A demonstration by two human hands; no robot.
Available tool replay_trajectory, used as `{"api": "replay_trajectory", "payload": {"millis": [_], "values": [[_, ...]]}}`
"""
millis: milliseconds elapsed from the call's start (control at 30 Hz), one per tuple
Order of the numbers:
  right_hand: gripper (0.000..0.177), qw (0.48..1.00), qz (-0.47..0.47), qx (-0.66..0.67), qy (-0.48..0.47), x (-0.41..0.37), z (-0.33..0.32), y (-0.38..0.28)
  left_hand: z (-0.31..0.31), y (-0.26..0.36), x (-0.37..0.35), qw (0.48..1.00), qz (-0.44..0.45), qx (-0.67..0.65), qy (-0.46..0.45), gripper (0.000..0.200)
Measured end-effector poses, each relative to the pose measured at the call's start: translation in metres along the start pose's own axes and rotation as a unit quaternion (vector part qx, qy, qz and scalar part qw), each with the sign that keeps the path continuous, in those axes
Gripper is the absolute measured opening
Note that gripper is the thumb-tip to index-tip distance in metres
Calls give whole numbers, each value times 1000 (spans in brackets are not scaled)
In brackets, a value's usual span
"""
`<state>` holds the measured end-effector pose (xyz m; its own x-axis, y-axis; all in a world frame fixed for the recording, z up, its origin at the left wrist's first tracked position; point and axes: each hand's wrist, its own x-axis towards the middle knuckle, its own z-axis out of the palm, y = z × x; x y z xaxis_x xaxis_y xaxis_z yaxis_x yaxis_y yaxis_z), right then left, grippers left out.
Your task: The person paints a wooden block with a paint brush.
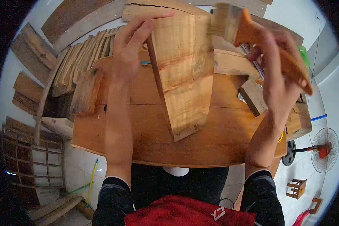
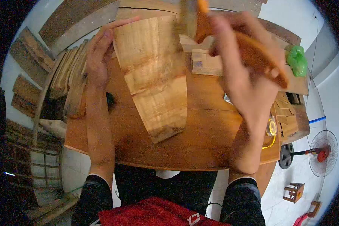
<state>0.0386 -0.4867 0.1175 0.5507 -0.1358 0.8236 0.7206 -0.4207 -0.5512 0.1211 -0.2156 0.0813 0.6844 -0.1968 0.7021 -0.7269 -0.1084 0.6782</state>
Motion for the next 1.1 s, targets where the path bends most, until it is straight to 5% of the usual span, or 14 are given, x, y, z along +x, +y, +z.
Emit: {"api": "replay_trajectory", "payload": {"millis": [67,133,233,333,433,533,700,867,967,1033,1100], "values": [[16,969,-105,33,-219,4,-9,1,2,1,0,1000,2,13,3,48],[17,924,-85,57,-368,3,-14,-8,1,1,1,1000,25,2,-9,47],[15,993,69,97,-22,-5,1,-6,-3,4,0,999,25,-16,-25,47],[17,965,-83,85,-232,-2,-9,3,-1,1,0,999,24,-29,8,39],[20,931,-105,80,-341,0,-9,-8,-3,-1,2,999,26,-43,15,34],[19,994,-9,90,-57,-6,4,-6,-6,-4,3,998,42,-53,17,33],[17,932,-91,116,-331,-7,0,-3,0,2,0,998,34,-43,37,34],[10,985,-40,1,-170,-19,11,-23,-7,-5,-1,996,-10,-77,31,45],[23,942,-155,1,-298,-17,4,-16,-2,-5,0,997,-6,-63,49,47],[21,934,-152,47,-321,-15,5,-13,-5,-7,1,994,-32,-97,48,47],[16,979,-97,-9,-179,-16,7,-20,-7,-9,-1,993,-36,-103,45,48]]}}
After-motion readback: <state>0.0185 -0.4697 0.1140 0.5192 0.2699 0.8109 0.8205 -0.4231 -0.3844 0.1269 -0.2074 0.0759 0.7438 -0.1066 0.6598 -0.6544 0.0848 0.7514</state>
